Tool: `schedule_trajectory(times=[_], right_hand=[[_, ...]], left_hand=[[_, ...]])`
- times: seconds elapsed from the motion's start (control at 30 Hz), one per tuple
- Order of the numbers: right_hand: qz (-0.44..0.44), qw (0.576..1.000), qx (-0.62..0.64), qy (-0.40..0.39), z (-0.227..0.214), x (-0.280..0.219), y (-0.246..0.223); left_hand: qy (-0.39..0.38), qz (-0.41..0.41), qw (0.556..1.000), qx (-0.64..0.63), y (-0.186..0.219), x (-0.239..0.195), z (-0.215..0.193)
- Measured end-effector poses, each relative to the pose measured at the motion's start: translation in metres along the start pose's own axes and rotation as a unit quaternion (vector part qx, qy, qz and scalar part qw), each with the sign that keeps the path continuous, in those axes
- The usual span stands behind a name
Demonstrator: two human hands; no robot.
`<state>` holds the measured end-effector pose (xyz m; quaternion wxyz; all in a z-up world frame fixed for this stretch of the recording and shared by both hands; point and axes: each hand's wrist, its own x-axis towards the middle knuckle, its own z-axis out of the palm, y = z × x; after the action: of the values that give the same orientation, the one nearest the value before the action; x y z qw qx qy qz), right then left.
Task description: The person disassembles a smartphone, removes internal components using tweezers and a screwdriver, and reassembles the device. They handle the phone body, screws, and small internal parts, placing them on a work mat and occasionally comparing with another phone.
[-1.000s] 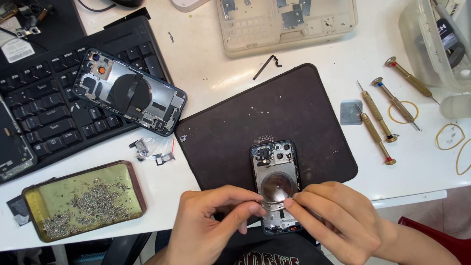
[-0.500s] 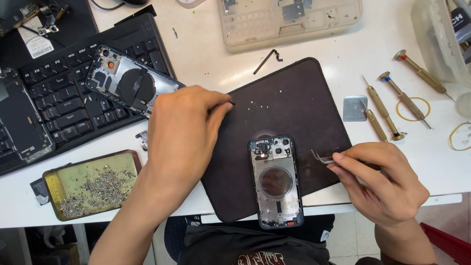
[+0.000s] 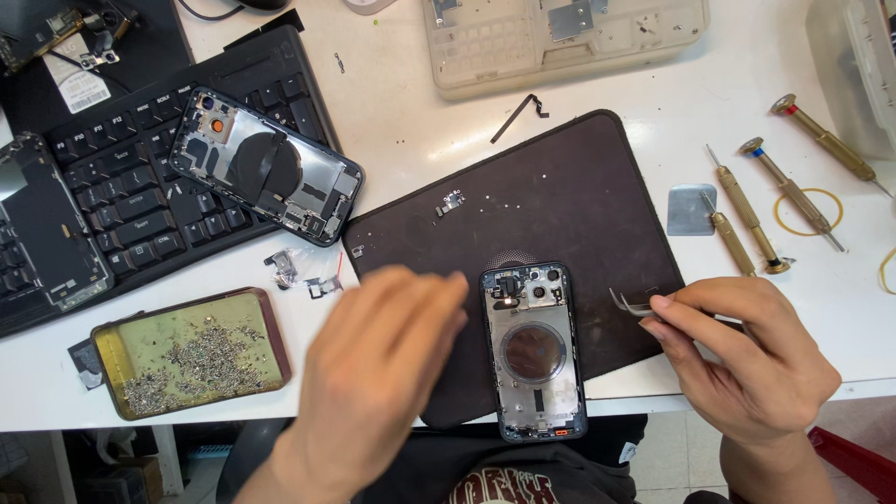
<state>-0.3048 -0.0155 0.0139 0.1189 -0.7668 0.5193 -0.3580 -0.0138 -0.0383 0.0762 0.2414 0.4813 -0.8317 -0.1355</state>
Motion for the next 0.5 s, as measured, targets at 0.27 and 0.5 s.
schedule_trajectory(times=[0.27,0.5], right_hand=[[0.017,0.999,-0.039,-0.004,0.007,-0.005,0.000],[0.024,0.999,-0.027,0.001,0.015,-0.008,0.002]], left_hand=[[-0.057,0.108,0.991,-0.047,-0.013,-0.033,0.026],[-0.064,0.117,0.991,-0.015,-0.015,-0.034,0.037]])
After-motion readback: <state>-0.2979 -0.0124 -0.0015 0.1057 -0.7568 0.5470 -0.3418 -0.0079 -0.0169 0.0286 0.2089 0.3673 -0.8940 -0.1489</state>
